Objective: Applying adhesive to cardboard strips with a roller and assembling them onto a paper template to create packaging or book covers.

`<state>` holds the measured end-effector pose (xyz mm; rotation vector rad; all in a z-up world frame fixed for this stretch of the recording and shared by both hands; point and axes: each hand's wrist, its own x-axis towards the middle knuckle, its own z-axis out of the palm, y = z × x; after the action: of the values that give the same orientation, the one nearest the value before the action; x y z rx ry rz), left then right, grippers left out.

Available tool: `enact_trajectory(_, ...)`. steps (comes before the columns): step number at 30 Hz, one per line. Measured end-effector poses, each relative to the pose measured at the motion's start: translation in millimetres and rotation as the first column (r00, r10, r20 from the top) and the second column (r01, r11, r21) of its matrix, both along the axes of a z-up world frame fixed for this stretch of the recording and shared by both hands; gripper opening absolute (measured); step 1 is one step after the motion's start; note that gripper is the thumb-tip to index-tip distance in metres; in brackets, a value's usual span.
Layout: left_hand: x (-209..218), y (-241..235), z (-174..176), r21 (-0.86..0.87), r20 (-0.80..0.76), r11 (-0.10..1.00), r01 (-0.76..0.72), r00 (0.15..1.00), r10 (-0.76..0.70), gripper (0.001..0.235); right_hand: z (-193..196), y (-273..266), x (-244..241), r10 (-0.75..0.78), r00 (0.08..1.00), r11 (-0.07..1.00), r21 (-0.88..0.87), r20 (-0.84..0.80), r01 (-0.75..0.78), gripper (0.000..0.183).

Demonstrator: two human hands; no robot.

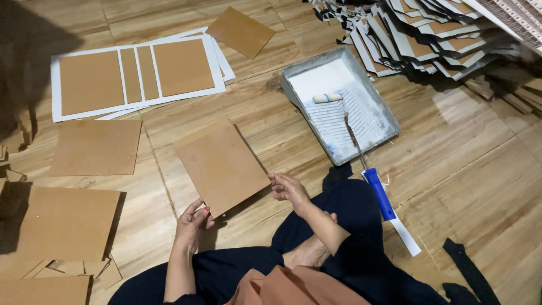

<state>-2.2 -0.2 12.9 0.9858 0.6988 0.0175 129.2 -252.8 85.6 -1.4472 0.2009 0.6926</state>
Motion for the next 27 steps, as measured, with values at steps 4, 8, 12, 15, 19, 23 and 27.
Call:
enact_trajectory(4, 1, 0, 1, -0.025, 0.003, 1.0, -0.007, 1.0, 0.007, 0.047, 5, 1, -2, 0.005, 1.0, 1.0, -0.009, -0.006, -0.005, 0.039)
enact_trajectory(8, 3, 0, -3, -0.068, 0.032, 0.998, -0.016, 0.999, 0.019, 0.041, 9, 1, 0, 0.031, 0.999, 0.999, -0.029, -0.025, -0.032, 0.041)
enact_trajectory(12, 1, 8, -49, -0.011, 0.086, 0.999, -0.031, 0.996, 0.032, 0.036, -34, -4, 8, 0.044, 0.999, 0.993, 0.108, -0.024, -0.041, 0.045)
enact_trajectory(15, 2, 0, -37, -0.001, 0.131, 0.999, -0.047, 0.99, 0.046, 0.036, -32, -5, 6, 0.044, 0.996, 0.979, 0.203, -0.075, -0.028, 0.049)
enact_trajectory(19, 0, -2, -32, 0.022, 0.165, 0.997, -0.074, 0.984, 0.069, 0.034, -44, -11, 13, 0.057, 0.981, 0.922, 0.386, -0.188, 0.02, 0.05)
enact_trajectory(23, -3, -3, -23, 0.01, 0.225, 0.996, -0.088, 0.971, 0.083, 0.035, -37, -13, 13, 0.04, 0.966, 0.843, 0.527, -0.255, 0.105, 0.053)
enact_trajectory(27, -10, -3, -14, 0.006, 0.301, 0.985, -0.171, 0.94, 0.161, 0.036, -34, -18, 13, -0.001, 0.964, 0.826, 0.543, -0.266, 0.151, 0.059)
